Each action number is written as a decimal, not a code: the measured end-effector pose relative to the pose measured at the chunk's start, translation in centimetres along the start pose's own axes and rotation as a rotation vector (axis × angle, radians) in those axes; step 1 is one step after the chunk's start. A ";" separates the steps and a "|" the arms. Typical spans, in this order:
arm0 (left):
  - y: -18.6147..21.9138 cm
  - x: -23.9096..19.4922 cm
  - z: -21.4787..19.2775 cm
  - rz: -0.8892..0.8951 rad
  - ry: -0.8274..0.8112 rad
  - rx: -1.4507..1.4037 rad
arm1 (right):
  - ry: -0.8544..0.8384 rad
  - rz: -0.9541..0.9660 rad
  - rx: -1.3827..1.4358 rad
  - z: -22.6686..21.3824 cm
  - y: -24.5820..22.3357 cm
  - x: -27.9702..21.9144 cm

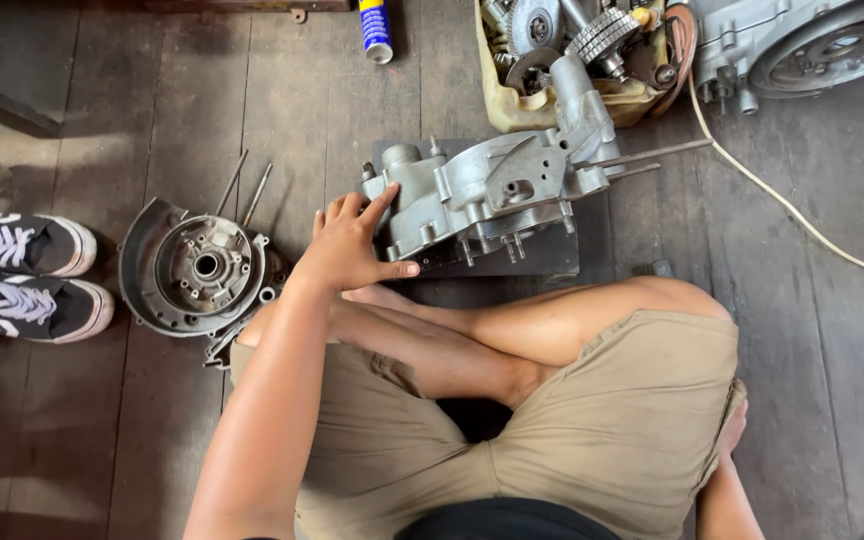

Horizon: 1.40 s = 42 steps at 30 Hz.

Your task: The person sits on the floor and uses a wire brush to scrub the surface of a metal engine casing. They rotate the part to clean different sides and eventually separate the casing into two pieces, placing one part on the floor.

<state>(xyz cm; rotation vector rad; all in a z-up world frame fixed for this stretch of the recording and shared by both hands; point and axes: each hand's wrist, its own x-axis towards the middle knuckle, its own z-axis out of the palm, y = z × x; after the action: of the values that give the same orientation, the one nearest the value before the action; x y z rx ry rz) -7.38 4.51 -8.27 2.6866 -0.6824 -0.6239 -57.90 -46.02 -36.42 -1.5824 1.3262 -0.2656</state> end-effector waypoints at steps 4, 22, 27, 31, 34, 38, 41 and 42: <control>-0.4 0.0 0.4 0.008 0.011 0.001 | -0.044 0.017 0.072 -0.4 -1.9 3.1; 2.4 -3.0 -0.5 0.264 0.351 0.140 | 0.045 -0.320 0.183 2.3 -26.9 -7.7; 2.0 -3.3 -0.5 0.237 0.334 0.141 | -0.040 -0.575 0.338 5.5 -33.0 -13.3; 2.2 -3.4 -0.8 0.244 0.344 0.180 | -0.134 -0.749 0.238 8.6 -33.4 -16.4; 2.0 -3.3 -0.5 0.239 0.317 0.148 | -0.249 -0.732 0.192 10.8 -33.2 -17.8; 5.5 -6.5 -1.1 0.326 0.614 0.054 | -0.377 -0.695 0.421 12.9 -34.4 -18.0; 10.3 -9.6 1.0 0.323 0.778 -0.008 | -0.382 -0.688 0.525 14.2 -37.6 -17.9; 11.7 -10.4 2.5 0.268 0.715 -0.021 | -0.368 -0.713 0.540 14.5 -38.8 -17.9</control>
<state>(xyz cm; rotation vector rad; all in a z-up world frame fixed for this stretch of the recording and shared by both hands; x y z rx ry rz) -21.30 -0.51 -2.46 2.4671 -0.7800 0.3844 -30.71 -27.74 -5.38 -1.4773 0.3236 -0.6687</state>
